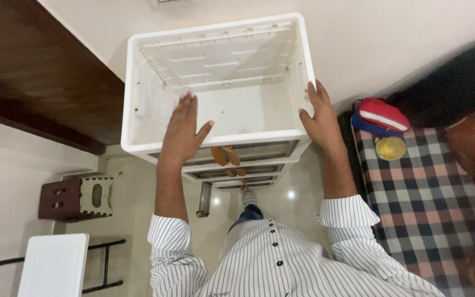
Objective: The person repeatedly picks up white plastic crate lids and frames, then places them onto a stack of crates. The person opens and closes the top crate lid multiple times during the process.
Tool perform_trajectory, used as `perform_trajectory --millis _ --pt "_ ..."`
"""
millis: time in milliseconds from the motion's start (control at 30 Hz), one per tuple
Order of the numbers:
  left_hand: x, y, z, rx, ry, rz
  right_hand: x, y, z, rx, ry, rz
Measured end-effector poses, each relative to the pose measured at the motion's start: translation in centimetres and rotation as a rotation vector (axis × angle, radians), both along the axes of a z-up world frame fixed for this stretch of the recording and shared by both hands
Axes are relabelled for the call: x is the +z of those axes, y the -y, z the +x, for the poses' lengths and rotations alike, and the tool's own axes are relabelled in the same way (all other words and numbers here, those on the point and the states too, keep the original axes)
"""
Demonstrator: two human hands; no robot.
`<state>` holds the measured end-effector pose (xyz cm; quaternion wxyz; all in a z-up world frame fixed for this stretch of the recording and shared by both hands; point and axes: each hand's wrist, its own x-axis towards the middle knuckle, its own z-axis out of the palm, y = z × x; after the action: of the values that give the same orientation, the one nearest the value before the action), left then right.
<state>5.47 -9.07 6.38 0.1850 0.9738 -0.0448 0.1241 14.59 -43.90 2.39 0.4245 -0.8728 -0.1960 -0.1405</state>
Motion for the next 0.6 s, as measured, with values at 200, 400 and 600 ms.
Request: perform_trajectory --millis 200,400,600 --pt "2.5 1.8 6.7 -0.354 -0.214 0.224 0.1 0.2 3.9 0.038 0.019 0.015" --pt "5.7 1.9 14.1 -0.512 -0.149 0.392 1.0 -0.6 7.5 0.038 0.049 -0.055" --pt "6.2 3.1 22.8 -0.645 0.137 0.309 2.2 -1.9 10.8 -0.003 0.056 -0.13"
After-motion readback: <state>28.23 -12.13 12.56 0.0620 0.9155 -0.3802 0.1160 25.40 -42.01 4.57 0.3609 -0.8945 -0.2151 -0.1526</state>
